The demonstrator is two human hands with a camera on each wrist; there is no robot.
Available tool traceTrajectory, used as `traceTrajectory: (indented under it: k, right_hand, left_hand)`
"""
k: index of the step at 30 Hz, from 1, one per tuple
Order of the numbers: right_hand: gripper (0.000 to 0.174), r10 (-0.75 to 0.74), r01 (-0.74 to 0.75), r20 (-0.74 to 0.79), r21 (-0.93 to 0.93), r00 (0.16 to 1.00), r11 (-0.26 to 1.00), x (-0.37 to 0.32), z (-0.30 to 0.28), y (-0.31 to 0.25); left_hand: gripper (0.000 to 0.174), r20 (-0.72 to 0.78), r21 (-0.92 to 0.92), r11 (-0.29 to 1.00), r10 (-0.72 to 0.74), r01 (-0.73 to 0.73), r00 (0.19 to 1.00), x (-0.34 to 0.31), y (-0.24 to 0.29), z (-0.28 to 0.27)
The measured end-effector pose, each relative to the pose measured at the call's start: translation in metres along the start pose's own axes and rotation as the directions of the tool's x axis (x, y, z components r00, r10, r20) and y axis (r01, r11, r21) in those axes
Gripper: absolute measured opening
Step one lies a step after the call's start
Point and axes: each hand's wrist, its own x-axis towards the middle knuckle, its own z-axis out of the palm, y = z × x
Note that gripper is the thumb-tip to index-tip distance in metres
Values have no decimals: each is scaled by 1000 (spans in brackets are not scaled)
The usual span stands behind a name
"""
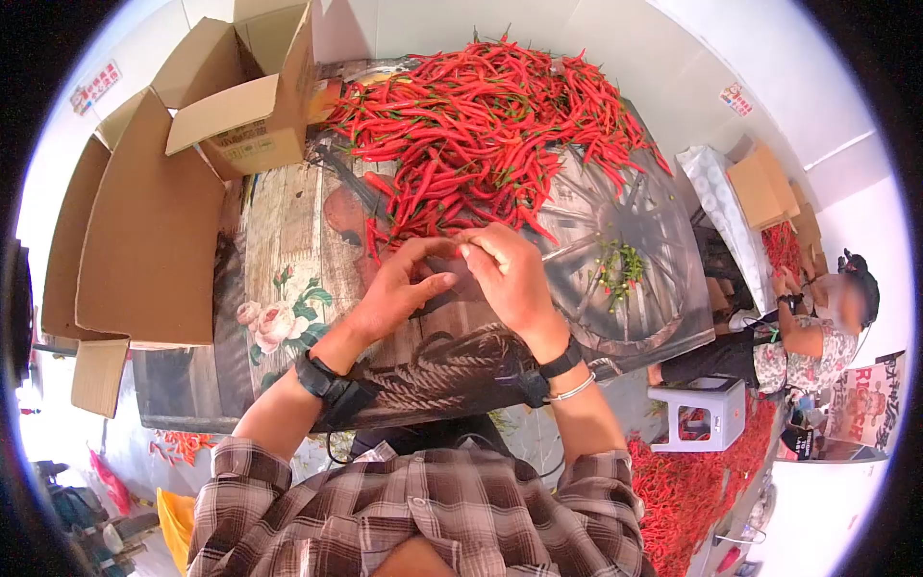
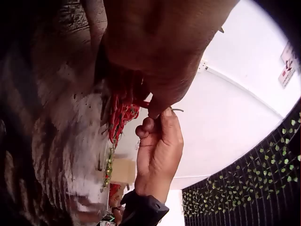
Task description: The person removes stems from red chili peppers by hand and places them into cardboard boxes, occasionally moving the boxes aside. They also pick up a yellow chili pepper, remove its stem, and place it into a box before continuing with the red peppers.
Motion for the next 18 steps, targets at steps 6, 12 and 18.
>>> traceTrajectory:
  k: [6, 12, 18]
  right_hand:
    - [12, 114, -116, 39, 50, 993, 992, -10, 9, -7]
    - [11, -216, 190, -45, -325, 975, 927, -2, 23, -9]
    - [18, 438, -428, 157, 644, 885, 634, 13, 28, -24]
  left_hand:
    - [25, 49, 159, 984, 76, -83, 996, -3, -8, 2]
    - [22, 102, -44, 990, -131, 136, 986, -8, 5, 2]
    - [24, 96, -133, 988, -59, 72, 994, -5, 19, -15]
